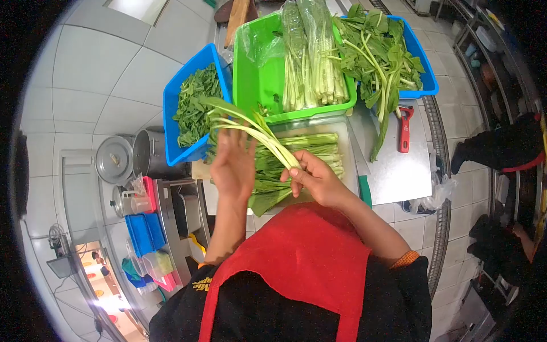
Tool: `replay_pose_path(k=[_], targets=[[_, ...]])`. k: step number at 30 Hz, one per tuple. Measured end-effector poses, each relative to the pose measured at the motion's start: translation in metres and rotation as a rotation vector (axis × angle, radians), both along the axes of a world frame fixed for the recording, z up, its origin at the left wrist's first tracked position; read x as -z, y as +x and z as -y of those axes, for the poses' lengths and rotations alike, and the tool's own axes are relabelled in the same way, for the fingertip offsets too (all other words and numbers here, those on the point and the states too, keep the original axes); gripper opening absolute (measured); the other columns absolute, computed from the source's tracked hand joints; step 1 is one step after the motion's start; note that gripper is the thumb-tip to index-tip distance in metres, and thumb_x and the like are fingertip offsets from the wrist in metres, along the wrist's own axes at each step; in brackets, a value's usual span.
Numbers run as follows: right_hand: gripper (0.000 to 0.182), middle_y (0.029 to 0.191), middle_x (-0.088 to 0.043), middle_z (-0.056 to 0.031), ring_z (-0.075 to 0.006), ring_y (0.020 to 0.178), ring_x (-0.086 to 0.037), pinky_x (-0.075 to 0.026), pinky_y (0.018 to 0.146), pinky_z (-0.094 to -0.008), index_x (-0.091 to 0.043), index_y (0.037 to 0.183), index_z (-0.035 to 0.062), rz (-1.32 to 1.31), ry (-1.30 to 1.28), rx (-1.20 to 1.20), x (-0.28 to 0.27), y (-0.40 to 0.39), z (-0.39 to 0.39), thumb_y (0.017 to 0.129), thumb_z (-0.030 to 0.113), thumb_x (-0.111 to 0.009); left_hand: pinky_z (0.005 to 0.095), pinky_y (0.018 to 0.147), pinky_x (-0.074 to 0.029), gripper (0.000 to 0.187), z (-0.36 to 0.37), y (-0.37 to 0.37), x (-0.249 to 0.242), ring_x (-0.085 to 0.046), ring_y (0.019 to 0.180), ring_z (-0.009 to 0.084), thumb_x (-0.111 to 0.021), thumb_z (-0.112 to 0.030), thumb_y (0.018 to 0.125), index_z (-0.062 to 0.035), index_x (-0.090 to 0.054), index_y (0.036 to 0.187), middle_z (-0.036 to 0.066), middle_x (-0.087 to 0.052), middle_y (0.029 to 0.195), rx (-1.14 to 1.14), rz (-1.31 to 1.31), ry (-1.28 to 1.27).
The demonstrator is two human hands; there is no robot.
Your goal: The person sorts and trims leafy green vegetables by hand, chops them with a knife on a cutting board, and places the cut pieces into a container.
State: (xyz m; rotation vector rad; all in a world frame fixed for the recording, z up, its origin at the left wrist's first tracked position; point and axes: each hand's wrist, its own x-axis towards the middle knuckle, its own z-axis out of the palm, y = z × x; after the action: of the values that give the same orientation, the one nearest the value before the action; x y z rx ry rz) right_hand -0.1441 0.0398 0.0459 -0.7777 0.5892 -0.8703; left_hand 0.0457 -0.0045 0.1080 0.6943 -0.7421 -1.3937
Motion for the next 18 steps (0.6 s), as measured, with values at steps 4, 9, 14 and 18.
replay_pose_path(k=[4, 9, 14, 18], targets=[[0.022, 0.098, -0.063, -0.0073, -0.0085, 0.075, -0.057, -0.051, 0.069, -0.0251, -0.053, 0.122, 0.0012, 0.047, -0.038, -0.016, 0.002, -0.005, 0.004, 0.107, 0.017, -0.051, 0.0421, 0.116, -0.037, 0.056, -0.020, -0.011, 0.025, -0.041, 0.143, 0.0305, -0.046, -0.027, 0.106, 0.0009, -0.032, 0.153, 0.019, -0.040, 0.155, 0.267, 0.099, 0.271], [0.023, 0.098, -0.064, -0.0122, -0.0215, 0.074, -0.062, -0.051, 0.069, -0.0319, -0.058, 0.116, 0.0010, -0.456, -0.359, 0.360, -0.005, 0.010, -0.003, 0.100, 0.016, -0.063, 0.0419, 0.107, -0.049, 0.048, -0.021, -0.020, 0.028, -0.056, 0.130, 0.0302, -0.055, -0.020, 0.105, 0.0027, -0.044, 0.145, 0.020, -0.056, 0.142, 0.258, 0.176, 0.286], [0.020, 0.095, -0.067, -0.0169, -0.0331, 0.082, -0.067, -0.052, 0.070, -0.0385, -0.061, 0.112, 0.0009, -0.836, -0.691, 0.651, -0.022, 0.003, 0.000, 0.094, 0.009, -0.067, 0.0394, 0.103, -0.050, 0.047, -0.023, -0.025, 0.019, -0.059, 0.124, 0.0251, -0.057, -0.021, 0.104, 0.0018, -0.047, 0.143, 0.017, -0.058, 0.139, 0.231, 0.217, 0.274], [0.013, 0.096, -0.069, -0.0186, -0.0318, 0.085, -0.068, -0.052, 0.071, -0.0390, -0.061, 0.107, -0.0003, -0.750, -0.561, 0.659, -0.012, 0.006, -0.005, 0.096, 0.006, -0.063, 0.0349, 0.095, -0.053, 0.044, -0.025, -0.030, 0.021, -0.062, 0.115, 0.0191, -0.060, -0.018, 0.103, -0.0008, -0.050, 0.143, 0.012, -0.063, 0.129, 0.198, 0.270, 0.265]])
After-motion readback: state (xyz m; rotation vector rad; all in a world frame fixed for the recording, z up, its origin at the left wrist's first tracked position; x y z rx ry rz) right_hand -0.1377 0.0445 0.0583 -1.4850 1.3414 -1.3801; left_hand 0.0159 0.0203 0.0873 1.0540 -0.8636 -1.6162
